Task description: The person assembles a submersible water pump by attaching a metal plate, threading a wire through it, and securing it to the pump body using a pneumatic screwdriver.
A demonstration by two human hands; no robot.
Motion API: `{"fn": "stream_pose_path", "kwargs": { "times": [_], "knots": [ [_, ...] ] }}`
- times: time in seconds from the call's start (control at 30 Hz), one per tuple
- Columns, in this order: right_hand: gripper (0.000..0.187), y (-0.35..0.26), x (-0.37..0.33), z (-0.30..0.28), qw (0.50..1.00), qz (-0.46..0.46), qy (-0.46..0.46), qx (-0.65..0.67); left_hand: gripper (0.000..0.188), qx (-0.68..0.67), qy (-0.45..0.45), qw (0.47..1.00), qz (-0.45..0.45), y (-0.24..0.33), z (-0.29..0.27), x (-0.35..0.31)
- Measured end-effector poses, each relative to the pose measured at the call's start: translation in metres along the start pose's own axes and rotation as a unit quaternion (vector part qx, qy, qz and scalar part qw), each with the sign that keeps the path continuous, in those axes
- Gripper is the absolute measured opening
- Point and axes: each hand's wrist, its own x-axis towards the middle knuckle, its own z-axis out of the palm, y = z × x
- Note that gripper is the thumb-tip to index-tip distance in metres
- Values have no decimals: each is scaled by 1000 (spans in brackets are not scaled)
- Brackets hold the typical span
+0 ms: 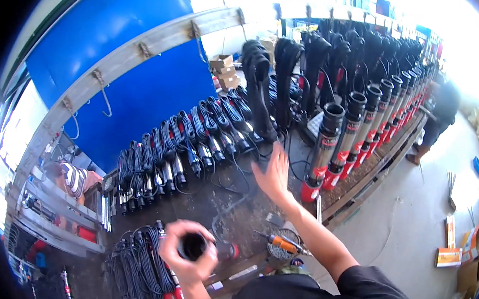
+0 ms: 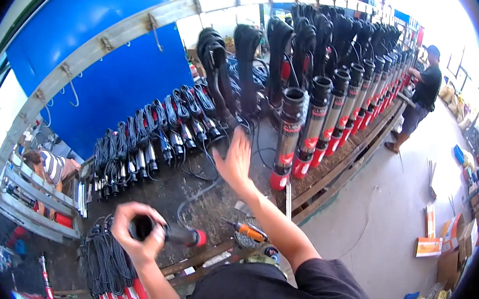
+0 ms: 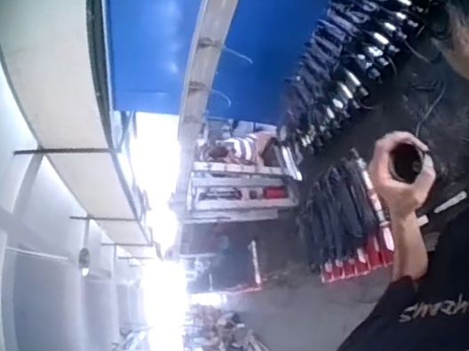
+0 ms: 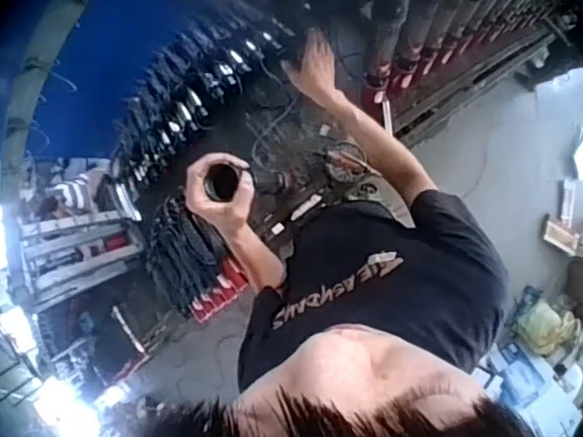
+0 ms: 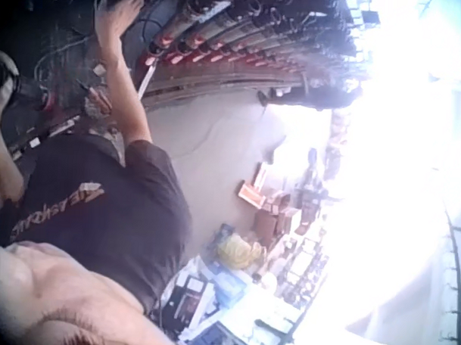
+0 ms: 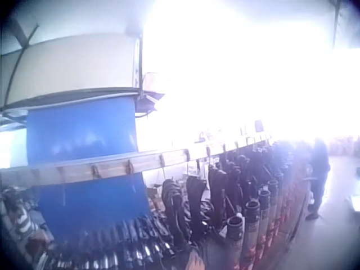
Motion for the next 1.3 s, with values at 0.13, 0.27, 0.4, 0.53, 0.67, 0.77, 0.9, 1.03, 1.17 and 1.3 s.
{"fn": "stream_pose_path", "kwargs": {
  "times": [0.13,0.27,0.4,0.53,0.67,0.77,0.9,1.03,1.17,1.3],
  "knots": [
    [89,-11,138,33,983,57,174,32,24,-16,-83,994,70,22,-32,-50],
    [55,-12,160,30,985,57,152,66,39,-135,-175,973,71,31,-101,-74],
    [49,-80,122,-66,980,52,139,134,27,-155,51,985,54,17,-128,-111],
    [51,-129,111,-110,991,-37,-62,112,26,-191,-42,979,64,11,-138,-103],
    [68,-132,115,-64,854,-271,-411,168,24,-211,-176,956,105,8,-125,-85],
    [72,-89,64,39,708,-188,-651,200,24,-223,-270,928,125,6,-115,-68],
    [61,-104,-72,80,739,-95,-636,-200,26,-216,-302,923,106,13,-112,-74],
    [56,-78,-135,90,583,366,-662,296,24,-238,-318,912,103,3,-100,-77],
    [50,-96,-54,148,866,195,-362,286,22,-227,-294,923,101,13,-108,-82],
    [81,-148,-81,106,785,-76,-596,-155,21,-217,-175,955,104,5,-128,-97]
  ]
}}
